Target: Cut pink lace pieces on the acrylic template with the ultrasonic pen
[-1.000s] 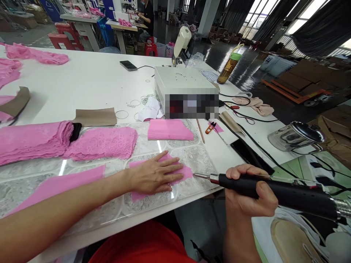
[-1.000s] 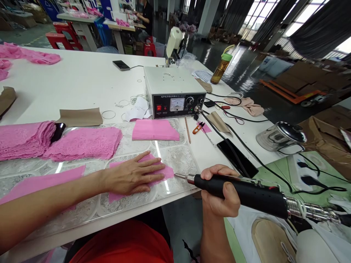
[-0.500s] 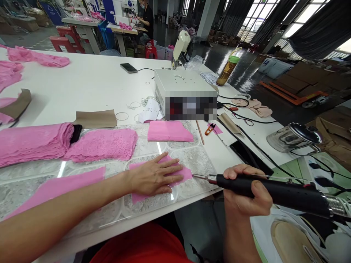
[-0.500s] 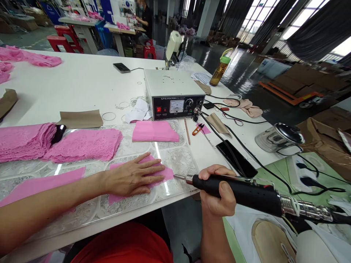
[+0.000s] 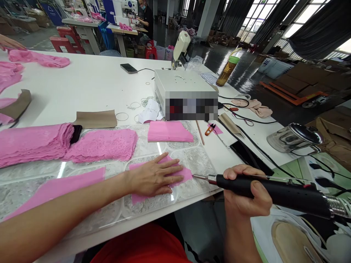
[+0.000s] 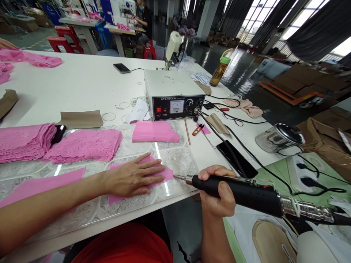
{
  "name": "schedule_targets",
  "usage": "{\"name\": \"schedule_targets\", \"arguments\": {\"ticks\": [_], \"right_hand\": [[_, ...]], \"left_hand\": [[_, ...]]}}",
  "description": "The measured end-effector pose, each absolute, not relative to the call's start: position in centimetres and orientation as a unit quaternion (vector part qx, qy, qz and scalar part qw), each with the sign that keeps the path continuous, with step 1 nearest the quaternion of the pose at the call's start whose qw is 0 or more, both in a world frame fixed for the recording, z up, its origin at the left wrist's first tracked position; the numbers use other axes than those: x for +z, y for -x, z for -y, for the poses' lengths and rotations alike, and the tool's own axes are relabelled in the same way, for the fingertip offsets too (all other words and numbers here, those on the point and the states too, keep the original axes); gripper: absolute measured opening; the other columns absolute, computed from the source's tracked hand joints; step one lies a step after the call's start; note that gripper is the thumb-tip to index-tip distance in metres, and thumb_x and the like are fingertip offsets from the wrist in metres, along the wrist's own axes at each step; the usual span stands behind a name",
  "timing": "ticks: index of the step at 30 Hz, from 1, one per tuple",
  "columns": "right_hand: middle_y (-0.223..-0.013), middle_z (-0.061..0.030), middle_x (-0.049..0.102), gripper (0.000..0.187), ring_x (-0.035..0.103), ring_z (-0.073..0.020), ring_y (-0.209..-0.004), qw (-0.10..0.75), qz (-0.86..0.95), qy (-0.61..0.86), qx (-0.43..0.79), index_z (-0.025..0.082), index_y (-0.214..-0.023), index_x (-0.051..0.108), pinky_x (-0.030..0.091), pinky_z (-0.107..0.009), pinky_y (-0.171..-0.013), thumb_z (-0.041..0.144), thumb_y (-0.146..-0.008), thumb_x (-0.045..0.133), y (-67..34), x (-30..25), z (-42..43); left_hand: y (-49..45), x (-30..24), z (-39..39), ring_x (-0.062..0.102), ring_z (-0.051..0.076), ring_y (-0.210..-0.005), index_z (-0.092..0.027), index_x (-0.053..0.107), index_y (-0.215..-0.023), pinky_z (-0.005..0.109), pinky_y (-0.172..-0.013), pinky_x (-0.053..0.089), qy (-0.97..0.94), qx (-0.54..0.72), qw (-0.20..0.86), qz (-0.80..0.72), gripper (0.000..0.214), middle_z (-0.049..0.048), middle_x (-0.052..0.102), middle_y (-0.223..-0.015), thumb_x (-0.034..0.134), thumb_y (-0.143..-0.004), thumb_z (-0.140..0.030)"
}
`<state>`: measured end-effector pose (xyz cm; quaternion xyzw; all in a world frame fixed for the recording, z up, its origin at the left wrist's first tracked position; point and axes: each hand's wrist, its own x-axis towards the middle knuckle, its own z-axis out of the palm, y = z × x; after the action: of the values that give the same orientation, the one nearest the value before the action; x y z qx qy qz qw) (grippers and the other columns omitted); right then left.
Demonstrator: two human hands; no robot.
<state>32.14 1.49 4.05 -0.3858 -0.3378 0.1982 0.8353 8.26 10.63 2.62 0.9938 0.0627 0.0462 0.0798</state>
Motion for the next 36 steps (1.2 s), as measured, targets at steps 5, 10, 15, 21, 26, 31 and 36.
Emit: {"name": "schedule_targets", "arguments": {"ticks": [5,10,15,21,26,31,36], "right_hand": [[-0.064,-0.0004,0.058,0.012,0.052,-0.0114,-0.048,0.829,0.353,0.385,0.198,0.017,-0.065,0.058,0.045,-0.027,-0.043,0.026,-0.062,0.051,-32.3,3.9,-1.5],[-0.065,-0.0004,0.057,0.011,0.052,-0.0113,-0.049,0.824,0.365,0.386,0.196,0.017,-0.065,0.057,0.046,-0.027,-0.043,0.026,-0.063,0.052,-32.4,4.0,-1.5],[-0.064,-0.0003,0.057,0.012,0.052,-0.0116,-0.049,0.82,0.368,0.392,0.195,0.017,-0.065,0.057,0.045,-0.027,-0.043,0.028,-0.064,0.052,-32.3,4.0,-1.5],[-0.064,0.0003,0.054,0.016,0.05,-0.0107,-0.048,0.828,0.34,0.4,0.196,0.017,-0.067,0.058,0.044,-0.027,-0.045,0.03,-0.061,0.053,-32.6,4.5,-1.5],[-0.063,0.0004,0.053,0.019,0.047,-0.01,-0.046,0.841,0.314,0.392,0.202,0.018,-0.066,0.059,0.04,-0.026,-0.041,0.029,-0.055,0.048,-33.1,5.1,-0.7],[-0.063,0.0017,0.05,0.017,0.044,-0.0103,-0.045,0.832,0.314,0.399,0.224,0.02,-0.062,0.057,0.039,-0.027,-0.041,0.029,-0.051,0.048,-32.7,4.9,-0.4],[-0.059,0.0026,0.048,0.019,0.041,-0.0105,-0.042,0.825,0.312,0.406,0.236,0.021,-0.062,0.057,0.035,-0.027,-0.039,0.031,-0.05,0.047,-31.1,5.2,-0.4]], "left_hand": [[-8.3,2.7,-10.6,0.028,0.027,-0.144,-0.023,0.042,-0.144,0.053,-0.12,0.006,-0.995,0.042,0.07,-0.061,0.047,0.0076,0.038,-0.152,0.037,-0.101,-0.043],[-8.3,2.8,-10.6,0.029,0.028,-0.143,-0.021,0.043,-0.143,0.055,-0.119,0.008,-0.994,0.044,0.077,-0.059,0.047,0.0091,0.039,-0.152,0.038,-0.101,-0.042],[-8.2,2.8,-10.5,0.028,0.029,-0.144,-0.021,0.042,-0.144,0.055,-0.119,0.009,-0.993,0.043,0.086,-0.063,0.047,0.0094,0.038,-0.152,0.04,-0.1,-0.04],[-8.2,2.9,-10.8,0.029,0.03,-0.143,-0.023,0.04,-0.145,0.054,-0.118,0.014,-0.991,0.049,0.107,-0.056,0.053,0.0111,0.037,-0.153,0.04,-0.099,-0.049],[-6.7,4.0,-10.8,0.027,0.027,-0.144,-0.021,0.046,-0.141,0.05,-0.119,0.017,-0.99,0.058,0.11,-0.065,0.045,0.0093,0.039,-0.152,0.038,-0.1,-0.038],[-2.9,4.5,-9.6,0.026,0.024,-0.145,-0.02,0.047,-0.14,0.046,-0.12,0.017,-0.987,0.048,0.124,-0.09,0.044,0.0066,0.041,-0.15,0.035,-0.099,-0.024],[-0.2,4.3,-8.2,0.028,0.023,-0.145,-0.024,0.046,-0.142,0.047,-0.12,0.015,-0.979,0.032,0.147,-0.135,0.045,0.005,0.04,-0.151,0.038,-0.098,-0.023]]}}
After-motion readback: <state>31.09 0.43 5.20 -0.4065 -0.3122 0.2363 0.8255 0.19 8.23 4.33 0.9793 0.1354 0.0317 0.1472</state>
